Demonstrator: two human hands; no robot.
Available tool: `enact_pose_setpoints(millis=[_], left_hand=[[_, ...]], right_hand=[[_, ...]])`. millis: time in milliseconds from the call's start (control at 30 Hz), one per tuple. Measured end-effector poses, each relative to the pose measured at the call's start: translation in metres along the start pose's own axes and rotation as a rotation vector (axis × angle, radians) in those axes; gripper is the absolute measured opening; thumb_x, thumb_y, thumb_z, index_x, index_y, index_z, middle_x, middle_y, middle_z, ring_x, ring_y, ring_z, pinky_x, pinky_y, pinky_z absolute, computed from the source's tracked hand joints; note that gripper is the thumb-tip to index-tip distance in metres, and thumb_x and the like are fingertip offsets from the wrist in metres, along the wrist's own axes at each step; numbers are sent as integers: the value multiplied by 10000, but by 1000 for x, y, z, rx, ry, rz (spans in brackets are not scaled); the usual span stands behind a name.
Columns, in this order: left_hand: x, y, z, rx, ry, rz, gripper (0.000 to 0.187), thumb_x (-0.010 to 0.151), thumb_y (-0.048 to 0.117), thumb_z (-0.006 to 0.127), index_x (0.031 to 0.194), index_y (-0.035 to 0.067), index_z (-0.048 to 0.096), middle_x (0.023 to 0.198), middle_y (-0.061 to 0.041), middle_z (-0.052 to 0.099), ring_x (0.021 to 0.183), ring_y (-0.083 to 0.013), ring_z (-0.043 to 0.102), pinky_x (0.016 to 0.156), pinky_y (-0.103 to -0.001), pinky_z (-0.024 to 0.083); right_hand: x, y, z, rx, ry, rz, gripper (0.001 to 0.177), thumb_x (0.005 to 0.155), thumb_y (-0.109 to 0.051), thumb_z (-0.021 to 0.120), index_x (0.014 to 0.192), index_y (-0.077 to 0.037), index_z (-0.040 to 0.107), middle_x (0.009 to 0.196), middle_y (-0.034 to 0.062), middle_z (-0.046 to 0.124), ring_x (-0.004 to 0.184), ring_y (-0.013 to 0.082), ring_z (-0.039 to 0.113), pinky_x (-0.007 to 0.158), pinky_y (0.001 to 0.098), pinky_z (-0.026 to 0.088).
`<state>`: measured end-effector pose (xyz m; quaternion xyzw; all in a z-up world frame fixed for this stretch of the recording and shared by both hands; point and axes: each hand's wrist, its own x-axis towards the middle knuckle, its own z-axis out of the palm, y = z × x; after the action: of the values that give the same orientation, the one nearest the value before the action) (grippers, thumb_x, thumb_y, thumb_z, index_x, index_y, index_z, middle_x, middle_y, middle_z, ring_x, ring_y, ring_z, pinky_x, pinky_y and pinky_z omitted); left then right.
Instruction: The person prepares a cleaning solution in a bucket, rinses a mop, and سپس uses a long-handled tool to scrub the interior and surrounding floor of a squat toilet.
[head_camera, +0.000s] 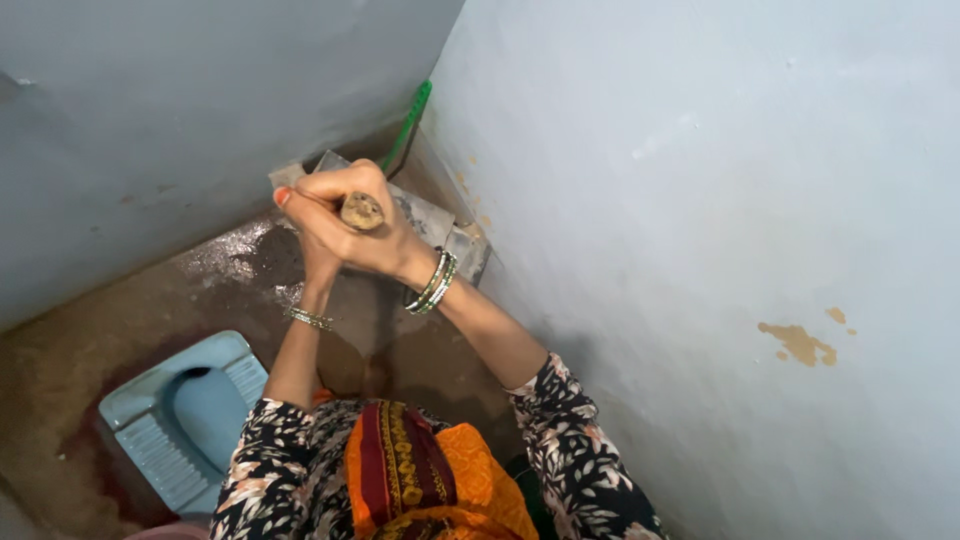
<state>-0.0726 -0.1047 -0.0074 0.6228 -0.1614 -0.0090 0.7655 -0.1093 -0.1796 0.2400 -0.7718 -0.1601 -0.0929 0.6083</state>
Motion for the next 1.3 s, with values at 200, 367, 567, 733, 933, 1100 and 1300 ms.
enact_pose_setpoints(millis=[200,367,567,733,933,1100,1300], left_hand=[[-45,-94,3,165,-81,-314,172,799,138,777,805,15,657,681,42,592,674,-75,553,594,-297,439],[-79,-136,-1,239,-287,-324,312,845,48,771,744,-119,527,692,-109,510,645,-161,439,587,-361,335],[-66,-86,-18,61,-355,-152,576,756,148,789,1256,-19,556,1182,-84,649,1120,-188,610,941,-353,496],[-49,-37,-46,70,-380,-123,555,759,146,785,1241,-23,567,1168,-105,661,1105,-209,622,941,-369,502],[-40,-41,-113,177,-379,-106,530,763,144,780,1222,-29,579,1152,-129,676,1086,-233,637,941,-387,509],[-33,-64,-190,577,-346,-263,287,704,138,783,891,-57,686,815,-192,698,774,-270,673,750,-430,531],[-27,-31,-254,547,-210,-175,299,752,164,787,942,-34,669,838,-164,697,770,-252,672,724,-412,519]], right_hand=[[-16,2,-11,45,91,91,410,1002,-79,642,651,-13,440,600,-45,359,584,22,324,504,297,259],[-25,0,-8,89,161,77,430,1020,-65,636,662,-38,398,621,-53,332,595,16,292,519,288,225],[-28,-13,23,37,272,-16,446,998,-63,659,648,-48,382,582,-53,335,560,25,292,514,288,230],[-12,-19,54,79,291,-43,456,989,-69,677,636,-50,388,568,-54,336,514,24,307,499,283,230],[5,-12,83,154,310,-19,454,980,-74,688,625,-65,406,546,-47,404,492,24,376,477,258,263],[16,-1,112,224,310,-56,441,983,-84,669,593,-68,463,511,-29,497,466,40,503,450,238,318],[30,4,157,157,229,-41,422,973,-71,669,597,-51,479,502,-17,489,450,34,446,461,244,295]])
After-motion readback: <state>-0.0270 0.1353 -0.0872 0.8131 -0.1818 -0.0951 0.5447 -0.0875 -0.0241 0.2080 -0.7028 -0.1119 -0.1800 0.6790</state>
